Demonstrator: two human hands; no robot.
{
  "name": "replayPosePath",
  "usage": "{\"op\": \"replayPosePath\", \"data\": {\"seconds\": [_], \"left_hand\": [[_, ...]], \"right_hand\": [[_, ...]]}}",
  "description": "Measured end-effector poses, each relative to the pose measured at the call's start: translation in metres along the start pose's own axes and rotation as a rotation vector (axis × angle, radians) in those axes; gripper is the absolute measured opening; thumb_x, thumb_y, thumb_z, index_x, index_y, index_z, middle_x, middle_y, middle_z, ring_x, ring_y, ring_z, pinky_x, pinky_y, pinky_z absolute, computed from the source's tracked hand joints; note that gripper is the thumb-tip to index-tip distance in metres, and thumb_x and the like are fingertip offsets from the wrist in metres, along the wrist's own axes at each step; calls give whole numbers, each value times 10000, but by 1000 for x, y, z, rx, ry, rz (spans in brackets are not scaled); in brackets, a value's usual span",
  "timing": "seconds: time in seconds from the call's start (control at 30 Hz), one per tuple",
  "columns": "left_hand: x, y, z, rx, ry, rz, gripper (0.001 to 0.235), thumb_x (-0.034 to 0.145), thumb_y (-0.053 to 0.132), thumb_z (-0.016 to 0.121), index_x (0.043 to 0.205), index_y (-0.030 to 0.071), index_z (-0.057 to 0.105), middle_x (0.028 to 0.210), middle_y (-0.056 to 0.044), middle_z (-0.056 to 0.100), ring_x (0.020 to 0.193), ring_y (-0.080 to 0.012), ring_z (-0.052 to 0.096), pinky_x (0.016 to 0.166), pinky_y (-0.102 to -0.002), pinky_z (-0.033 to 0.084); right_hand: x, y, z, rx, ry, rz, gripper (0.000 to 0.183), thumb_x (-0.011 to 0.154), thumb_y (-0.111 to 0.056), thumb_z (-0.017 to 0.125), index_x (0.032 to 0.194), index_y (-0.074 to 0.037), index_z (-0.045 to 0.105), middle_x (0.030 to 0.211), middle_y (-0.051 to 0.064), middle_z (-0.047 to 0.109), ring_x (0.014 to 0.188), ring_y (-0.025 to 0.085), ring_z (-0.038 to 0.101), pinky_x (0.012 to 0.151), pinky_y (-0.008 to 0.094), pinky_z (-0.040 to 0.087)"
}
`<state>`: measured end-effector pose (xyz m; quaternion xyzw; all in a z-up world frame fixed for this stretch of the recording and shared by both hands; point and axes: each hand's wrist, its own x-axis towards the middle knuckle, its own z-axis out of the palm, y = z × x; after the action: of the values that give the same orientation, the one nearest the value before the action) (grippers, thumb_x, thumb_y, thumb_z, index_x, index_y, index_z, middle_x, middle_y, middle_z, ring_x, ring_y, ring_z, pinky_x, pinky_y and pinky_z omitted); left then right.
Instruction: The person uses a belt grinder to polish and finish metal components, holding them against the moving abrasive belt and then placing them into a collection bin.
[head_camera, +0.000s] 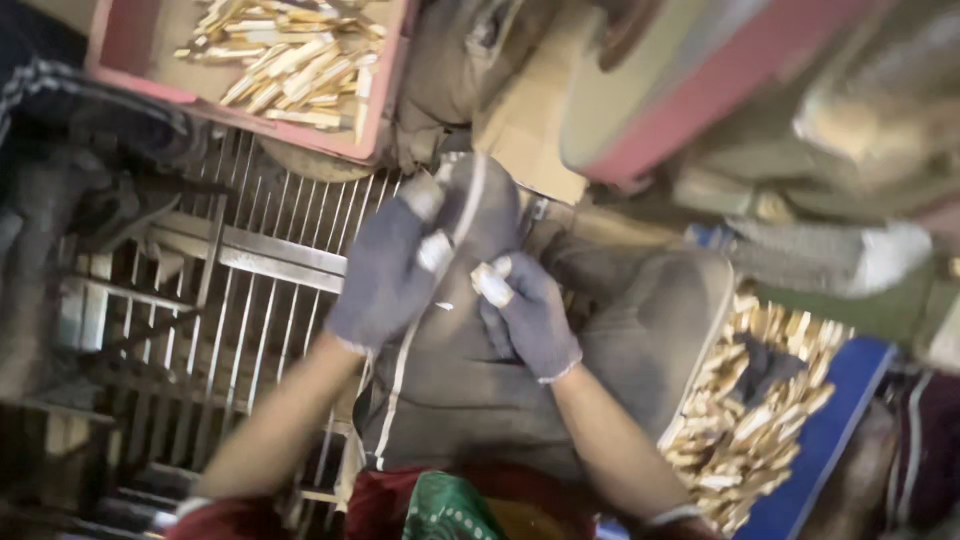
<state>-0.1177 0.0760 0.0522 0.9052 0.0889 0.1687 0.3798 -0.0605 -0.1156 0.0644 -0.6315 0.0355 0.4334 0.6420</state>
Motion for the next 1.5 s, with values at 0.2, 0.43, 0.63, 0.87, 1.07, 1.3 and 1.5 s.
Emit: {"op": "replayPosePath", "data": {"seconds": [0.2,0.43,0.63,0.87,1.07,1.3,1.5], "left_hand": [[-5,71,42,107,-391,379,379,847,166,707,1193,30,637,1197,-198,672,1214,-405,622,1114,-515,460],[0,70,63,447,-535,472,213,898,202,699,1082,97,707,973,-130,700,1014,-320,664,1062,-469,449],[11,75,93,660,-610,548,242,891,239,686,1088,102,720,913,-103,713,951,-287,664,1142,-478,439],[13,80,106,669,-620,616,263,914,235,670,1147,126,727,958,-89,718,992,-263,666,1154,-441,424],[10,71,105,689,-630,615,229,890,238,651,1071,112,711,963,-82,716,1003,-267,657,1132,-436,414],[9,56,93,725,-653,600,195,874,242,656,1013,108,687,933,-85,708,982,-257,657,1123,-429,418],[9,53,96,674,-609,621,212,913,225,638,1088,122,698,921,-86,704,971,-253,649,1091,-396,415]], "right_hand": [[-63,-4,-82,-574,387,-673,173,1066,-144,632,1210,-56,671,1060,91,697,986,165,667,869,307,557],[-170,110,-229,-210,1106,-122,255,1040,-184,553,1242,-76,664,880,158,702,765,317,682,707,383,567],[-200,247,-247,-645,1192,300,379,932,-313,658,1143,-2,606,946,213,700,842,407,696,799,515,528],[-133,245,-241,-912,1273,-16,348,1027,-323,688,1101,0,581,1021,231,602,993,432,590,894,542,489],[-140,225,-274,-702,1253,-64,374,871,-173,670,1217,-37,622,1073,206,672,1016,424,637,881,508,505],[-227,230,-286,-853,1397,411,369,913,-224,715,1185,13,635,1034,225,691,959,408,686,835,493,547],[-200,253,-298,-626,1255,668,523,947,-248,649,1323,78,490,1112,280,683,974,417,720,859,472,580]]}}
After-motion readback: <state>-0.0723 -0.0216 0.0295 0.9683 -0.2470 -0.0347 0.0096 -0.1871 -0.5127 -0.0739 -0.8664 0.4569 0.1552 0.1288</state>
